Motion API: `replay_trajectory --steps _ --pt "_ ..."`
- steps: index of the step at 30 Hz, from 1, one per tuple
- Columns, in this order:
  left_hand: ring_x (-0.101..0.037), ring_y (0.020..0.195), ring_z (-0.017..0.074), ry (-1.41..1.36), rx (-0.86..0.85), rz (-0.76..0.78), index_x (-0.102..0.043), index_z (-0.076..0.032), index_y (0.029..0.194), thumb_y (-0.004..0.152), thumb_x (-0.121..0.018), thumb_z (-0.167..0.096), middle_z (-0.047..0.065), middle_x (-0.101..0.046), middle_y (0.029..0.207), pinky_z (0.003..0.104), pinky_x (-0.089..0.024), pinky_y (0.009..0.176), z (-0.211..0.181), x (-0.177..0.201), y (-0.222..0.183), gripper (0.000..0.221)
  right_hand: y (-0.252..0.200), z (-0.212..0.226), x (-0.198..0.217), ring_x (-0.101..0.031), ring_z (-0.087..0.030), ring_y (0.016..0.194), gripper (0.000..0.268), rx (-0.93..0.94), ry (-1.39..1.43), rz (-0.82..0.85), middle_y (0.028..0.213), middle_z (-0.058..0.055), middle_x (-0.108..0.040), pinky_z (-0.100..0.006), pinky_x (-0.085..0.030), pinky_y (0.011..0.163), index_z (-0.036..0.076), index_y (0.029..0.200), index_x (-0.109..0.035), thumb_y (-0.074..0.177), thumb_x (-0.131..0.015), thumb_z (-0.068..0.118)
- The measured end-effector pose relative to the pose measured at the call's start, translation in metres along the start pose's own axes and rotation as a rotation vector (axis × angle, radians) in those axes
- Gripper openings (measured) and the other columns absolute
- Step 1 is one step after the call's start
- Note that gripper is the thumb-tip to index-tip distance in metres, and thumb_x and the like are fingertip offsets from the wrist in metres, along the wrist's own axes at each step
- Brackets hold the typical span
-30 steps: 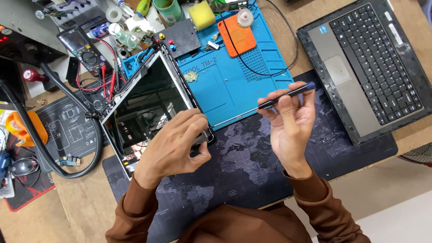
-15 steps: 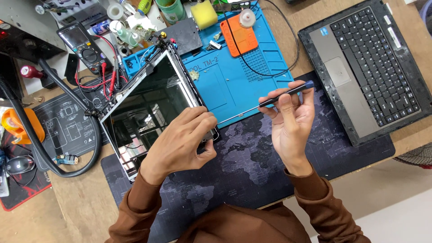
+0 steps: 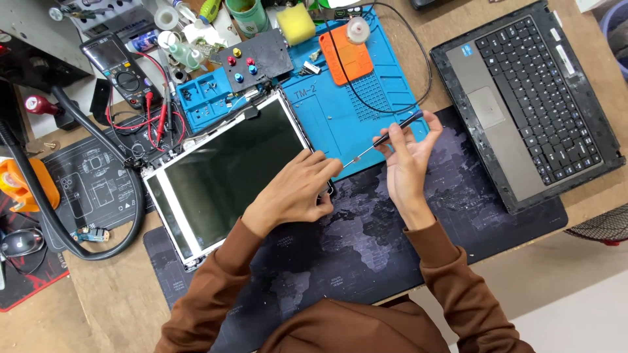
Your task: Disassembling a laptop screen by prying off the bezel and unscrewing the LCD panel
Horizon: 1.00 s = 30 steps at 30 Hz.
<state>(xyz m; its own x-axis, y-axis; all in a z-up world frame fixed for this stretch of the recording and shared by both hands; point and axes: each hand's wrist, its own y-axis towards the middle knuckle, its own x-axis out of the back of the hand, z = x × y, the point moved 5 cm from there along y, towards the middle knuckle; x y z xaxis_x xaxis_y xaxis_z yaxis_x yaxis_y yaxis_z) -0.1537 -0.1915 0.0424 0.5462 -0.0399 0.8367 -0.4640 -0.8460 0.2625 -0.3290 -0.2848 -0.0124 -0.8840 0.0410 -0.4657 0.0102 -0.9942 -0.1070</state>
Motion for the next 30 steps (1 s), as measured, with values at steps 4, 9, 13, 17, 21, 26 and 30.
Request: replay_trajectory --steps 4,9,13,17,21,26,30 --pt "-0.058 0.085 0.0299 0.002 0.020 0.104 -0.050 -0.010 0.107 0.066 -0.065 -0.021 0.011 -0.063 0.086 0.039 -0.042 0.082 0.021 -0.021 0.004 0.045 0.008 -0.019 0.015 -0.076 -0.019 0.086 0.055 -0.041 -0.022 -0.005 0.101 -0.008 -0.064 -0.028 -0.068 0.081 0.034 0.143 -0.028 0.107 -0.064 0.014" --pt "-0.052 0.083 0.0304 -0.094 0.069 0.183 -0.051 -0.009 0.116 0.064 -0.062 -0.025 0.011 -0.064 0.091 0.040 -0.037 0.082 0.042 -0.035 0.009 0.056 0.012 -0.023 0.017 -0.076 -0.021 0.087 0.054 -0.079 -0.076 -0.026 0.103 -0.011 -0.066 -0.029 -0.068 0.083 0.031 0.144 -0.026 0.107 -0.061 0.014" --pt "-0.051 0.085 0.0290 -0.157 0.126 0.268 -0.054 -0.011 0.110 0.064 -0.062 -0.022 0.009 -0.064 0.090 0.039 -0.034 0.083 0.051 -0.026 0.016 0.048 0.013 -0.028 0.020 -0.077 -0.023 0.090 0.051 -0.088 -0.078 -0.024 0.107 -0.013 -0.067 -0.033 -0.068 0.085 0.031 0.143 -0.026 0.108 -0.059 0.015" --pt "-0.049 0.089 0.0286 -0.331 0.191 0.476 -0.052 -0.015 0.103 0.079 -0.065 -0.002 0.008 -0.061 0.087 0.041 -0.034 0.090 0.059 -0.020 0.018 0.030 0.012 -0.029 0.021 -0.077 -0.026 0.086 0.053 -0.071 -0.076 -0.075 0.105 -0.013 -0.065 -0.035 -0.069 0.082 0.028 0.140 -0.030 0.105 -0.066 0.014" --pt "-0.048 0.080 0.0309 -0.411 0.197 0.595 -0.048 -0.014 0.098 0.075 -0.056 0.024 0.013 -0.062 0.076 0.043 -0.035 0.090 0.065 -0.031 0.019 0.045 0.013 -0.028 0.022 -0.078 -0.024 0.086 0.049 -0.054 -0.069 -0.134 0.100 -0.010 -0.062 -0.035 -0.070 0.082 0.025 0.135 -0.035 0.103 -0.071 0.020" --pt "-0.049 0.081 0.0309 -0.431 0.217 0.633 -0.041 -0.017 0.095 0.081 -0.056 0.023 0.011 -0.060 0.075 0.050 -0.034 0.098 0.078 -0.043 0.021 0.045 0.016 -0.034 0.029 -0.078 -0.024 0.086 0.046 -0.058 -0.014 -0.142 0.098 -0.010 -0.063 -0.036 -0.070 0.085 0.026 0.132 -0.038 0.102 -0.072 0.019" --pt "-0.046 0.074 0.0270 -0.448 0.192 0.640 -0.040 -0.019 0.091 0.084 -0.060 0.019 0.008 -0.059 0.071 0.048 -0.035 0.093 0.077 -0.041 0.024 0.044 0.013 -0.040 0.036 -0.077 -0.032 0.101 0.037 -0.049 0.066 -0.053 0.110 -0.018 -0.069 -0.045 -0.066 0.096 0.025 0.131 -0.038 0.106 -0.064 0.017"
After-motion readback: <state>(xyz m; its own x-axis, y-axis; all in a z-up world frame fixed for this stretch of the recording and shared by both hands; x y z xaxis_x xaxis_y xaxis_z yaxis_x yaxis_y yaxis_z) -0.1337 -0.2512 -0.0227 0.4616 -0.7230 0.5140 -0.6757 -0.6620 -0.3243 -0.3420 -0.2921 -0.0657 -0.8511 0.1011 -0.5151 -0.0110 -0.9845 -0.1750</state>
